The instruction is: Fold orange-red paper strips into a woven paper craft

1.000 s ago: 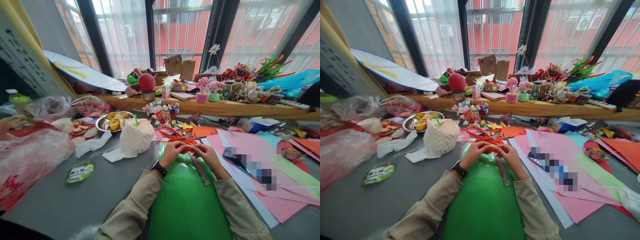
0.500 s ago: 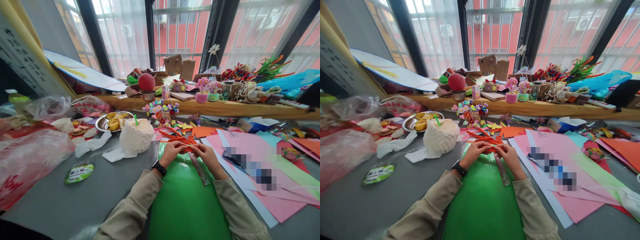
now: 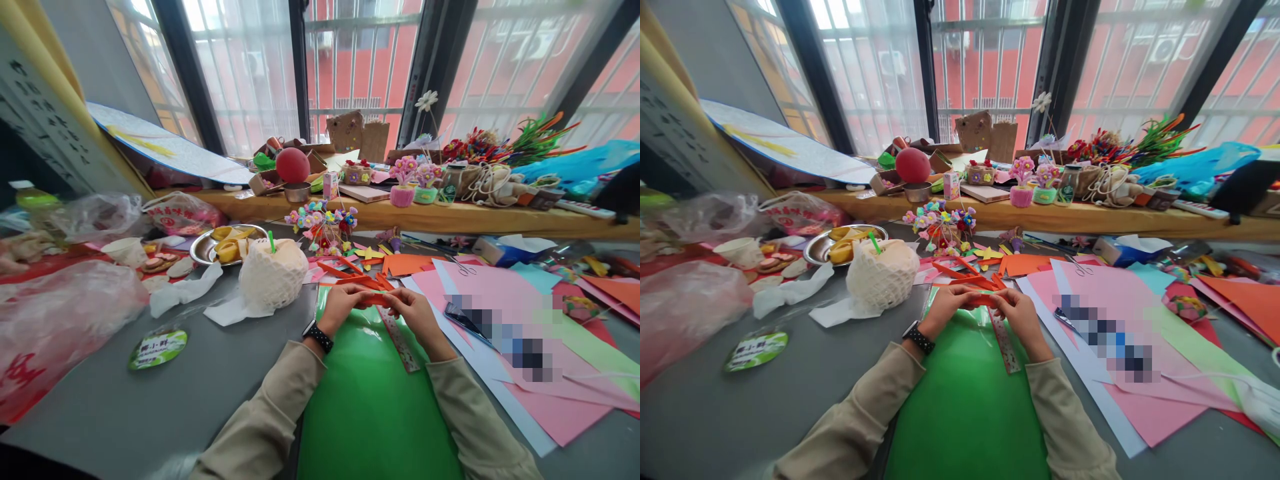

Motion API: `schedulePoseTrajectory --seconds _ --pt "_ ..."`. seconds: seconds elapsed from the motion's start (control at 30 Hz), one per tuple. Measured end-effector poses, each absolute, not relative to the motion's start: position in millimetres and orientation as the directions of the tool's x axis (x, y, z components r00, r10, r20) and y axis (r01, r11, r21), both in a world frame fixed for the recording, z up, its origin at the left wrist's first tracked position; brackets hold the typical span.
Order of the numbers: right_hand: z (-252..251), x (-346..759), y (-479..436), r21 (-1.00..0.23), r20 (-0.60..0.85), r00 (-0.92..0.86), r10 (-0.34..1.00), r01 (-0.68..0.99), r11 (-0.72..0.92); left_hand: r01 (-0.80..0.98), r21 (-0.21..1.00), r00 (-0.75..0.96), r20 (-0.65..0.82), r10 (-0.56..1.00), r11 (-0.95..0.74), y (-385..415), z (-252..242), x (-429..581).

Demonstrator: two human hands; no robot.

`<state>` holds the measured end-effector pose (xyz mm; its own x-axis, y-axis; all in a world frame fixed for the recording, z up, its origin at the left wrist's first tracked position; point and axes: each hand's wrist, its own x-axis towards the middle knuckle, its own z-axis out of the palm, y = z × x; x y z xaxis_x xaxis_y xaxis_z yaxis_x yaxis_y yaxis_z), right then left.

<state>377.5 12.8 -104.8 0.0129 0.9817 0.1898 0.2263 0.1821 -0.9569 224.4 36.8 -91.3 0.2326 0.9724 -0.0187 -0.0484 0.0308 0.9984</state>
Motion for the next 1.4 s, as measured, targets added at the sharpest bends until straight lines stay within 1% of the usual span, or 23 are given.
schedulePoseTrajectory --seconds 0.1,0.2,0.3,0.4,0.5,0.6,0.8,0.97,1.07,1.2,1.3,1.4 --pt "-104 378 12 -0.958 0.180 0.015 0.984 0.230 0.172 -0.074 0.995 0.259 -0.047 0.965 0.068 38 -91 224" --pt "-101 379 10 -0.956 0.180 0.006 0.984 0.237 0.174 -0.062 0.997 0.267 -0.031 0.963 0.050 38 -92 223" --pt "-98 378 10 -0.940 0.214 -0.007 0.977 0.269 0.208 -0.029 0.998 0.321 0.066 0.945 -0.060 37 -93 222" --pt "-96 377 9 -0.920 0.246 -0.036 0.969 0.305 0.245 0.053 0.977 0.365 0.173 0.915 -0.205 35 -95 221" --pt "-95 375 9 -0.911 0.246 -0.057 0.967 0.328 0.251 0.139 0.945 0.354 0.231 0.906 -0.296 34 -97 222" --pt "-95 374 8 -0.905 0.247 -0.057 0.967 0.342 0.252 0.180 0.924 0.356 0.259 0.898 -0.338 34 -99 222" --pt "-97 375 8 -0.928 0.241 -0.039 0.970 0.284 0.242 0.202 0.918 0.362 0.254 0.897 -0.342 35 -96 222" --pt "-99 378 11 -0.957 0.193 0.025 0.981 0.223 0.183 0.196 0.932 0.294 0.239 0.925 -0.304 37 -89 216" --pt "-99 378 12 -0.964 0.179 0.018 0.984 0.204 0.172 0.186 0.938 0.273 0.237 0.932 -0.293 36 -88 215" --pt "-100 377 11 -0.954 0.185 -0.006 0.983 0.239 0.181 0.204 0.923 0.282 0.264 0.922 -0.326 34 -91 218" --pt "-102 378 12 -0.940 0.208 0.026 0.978 0.280 0.193 0.228 0.914 0.294 0.265 0.918 -0.337 35 -94 220" --pt "-103 379 12 -0.938 0.214 0.050 0.975 0.289 0.191 0.260 0.903 0.257 0.276 0.926 -0.342 37 -95 219"
